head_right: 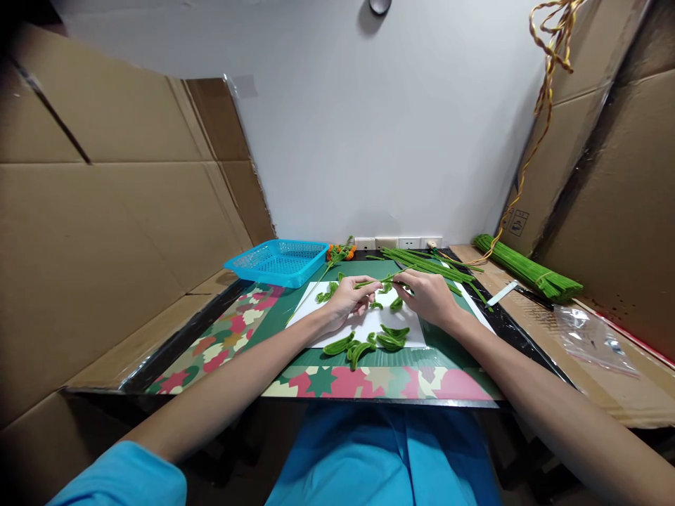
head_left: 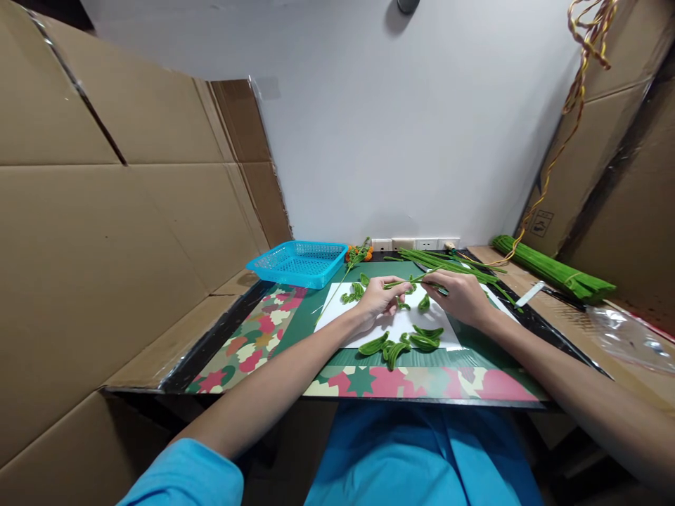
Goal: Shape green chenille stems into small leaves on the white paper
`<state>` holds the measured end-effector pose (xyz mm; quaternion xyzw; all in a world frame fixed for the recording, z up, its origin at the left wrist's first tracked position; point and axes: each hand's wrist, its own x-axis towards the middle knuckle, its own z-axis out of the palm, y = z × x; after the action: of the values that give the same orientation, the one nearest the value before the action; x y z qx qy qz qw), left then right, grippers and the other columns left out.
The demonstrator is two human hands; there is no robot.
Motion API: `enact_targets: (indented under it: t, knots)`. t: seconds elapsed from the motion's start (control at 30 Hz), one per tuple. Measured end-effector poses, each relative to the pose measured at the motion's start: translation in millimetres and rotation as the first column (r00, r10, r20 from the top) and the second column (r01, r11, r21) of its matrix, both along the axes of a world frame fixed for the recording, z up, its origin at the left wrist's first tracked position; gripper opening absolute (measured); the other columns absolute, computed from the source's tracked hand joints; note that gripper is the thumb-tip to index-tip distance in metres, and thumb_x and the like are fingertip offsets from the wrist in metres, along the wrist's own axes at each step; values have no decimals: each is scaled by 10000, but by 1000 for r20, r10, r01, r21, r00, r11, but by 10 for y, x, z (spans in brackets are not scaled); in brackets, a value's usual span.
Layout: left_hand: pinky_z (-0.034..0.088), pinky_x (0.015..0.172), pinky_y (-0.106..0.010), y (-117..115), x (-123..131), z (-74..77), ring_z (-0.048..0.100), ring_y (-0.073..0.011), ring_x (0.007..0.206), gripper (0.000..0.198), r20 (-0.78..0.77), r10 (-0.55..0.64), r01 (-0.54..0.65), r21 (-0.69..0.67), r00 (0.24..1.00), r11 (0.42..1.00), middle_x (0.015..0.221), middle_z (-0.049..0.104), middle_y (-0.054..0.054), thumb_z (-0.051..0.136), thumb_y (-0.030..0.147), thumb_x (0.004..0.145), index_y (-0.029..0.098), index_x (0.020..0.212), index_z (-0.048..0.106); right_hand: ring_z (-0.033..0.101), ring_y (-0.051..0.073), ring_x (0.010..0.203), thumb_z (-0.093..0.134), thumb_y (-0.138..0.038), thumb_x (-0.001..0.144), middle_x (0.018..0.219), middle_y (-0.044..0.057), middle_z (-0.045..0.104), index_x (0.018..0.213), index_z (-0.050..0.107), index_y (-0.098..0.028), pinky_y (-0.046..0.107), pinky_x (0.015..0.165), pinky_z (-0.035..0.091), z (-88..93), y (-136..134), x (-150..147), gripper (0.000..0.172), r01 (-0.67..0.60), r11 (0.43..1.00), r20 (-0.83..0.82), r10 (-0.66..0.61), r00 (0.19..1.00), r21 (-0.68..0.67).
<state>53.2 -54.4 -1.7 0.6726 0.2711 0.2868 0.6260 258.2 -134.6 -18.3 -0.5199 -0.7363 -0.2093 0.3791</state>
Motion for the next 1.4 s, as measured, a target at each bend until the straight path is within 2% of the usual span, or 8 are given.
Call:
enact_targets:
  t: [0.13,0.43,0.73,0.9,1.03,1.23,1.4]
  knots:
    - [235,362,-168,-14,3,5,450,-14,385,559,-35,-41,41,-15,999,999,675,619,16,816,594,692,120,965,699,712,178,692,578,-293,993,914,43,775,969,737,-215,283,615,488,-4,0,13,179,3,999,-57,-2,998,31]
    - [245,340,-170,12,0,-27,434,-15,379,590,7,-25,26,-23,1000,999,692,598,35,761,621,738,145,1080,694,709,175,720,566,-297,1004,898,39,770,968,739,-220,278,627,484,-30,7,12,192,-9,999,24,8,1000,37]
    - [225,321,-165,13,-4,-18,486,-27,382,449,57,-38,41,-52,998,998,756,595,27,755,566,759,157,889,622,720,170,745,575,-262,993,932,26,777,980,736,-233,268,624,475,-9,-12,-1,164,-21,1000,41,21,999,16]
    - [218,323,-170,6,3,-15,484,-25,390,385,51,-31,33,-49,998,998,780,596,25,743,502,780,159,887,605,722,175,753,573,-256,992,948,18,778,1001,732,-240,272,614,453,-3,-16,-20,160,-19,1000,65,17,998,19]
    - [235,340,-168,-3,14,-18,489,-28,396,397,16,3,-3,10,1000,1000,772,599,22,738,514,784,155,911,625,698,167,721,534,-220,995,920,32,767,1010,723,-225,271,597,423,33,-49,-41,190,-53,998,100,56,993,-34]
    - [308,373,-172,34,11,-39,511,-40,403,474,-6,-4,5,64,1000,998,747,617,5,751,579,756,134,873,637,671,155,697,486,-166,988,889,45,753,1103,711,-207,252,602,397,66,-70,-29,256,-137,978,143,160,977,-159]
    - [336,382,-180,39,-4,-20,489,-34,406,491,-26,4,-1,80,1000,997,730,621,0,752,594,750,123,858,666,701,153,727,538,-132,942,974,26,779,1107,727,-227,245,624,424,42,-34,34,268,-126,981,117,144,983,-146]
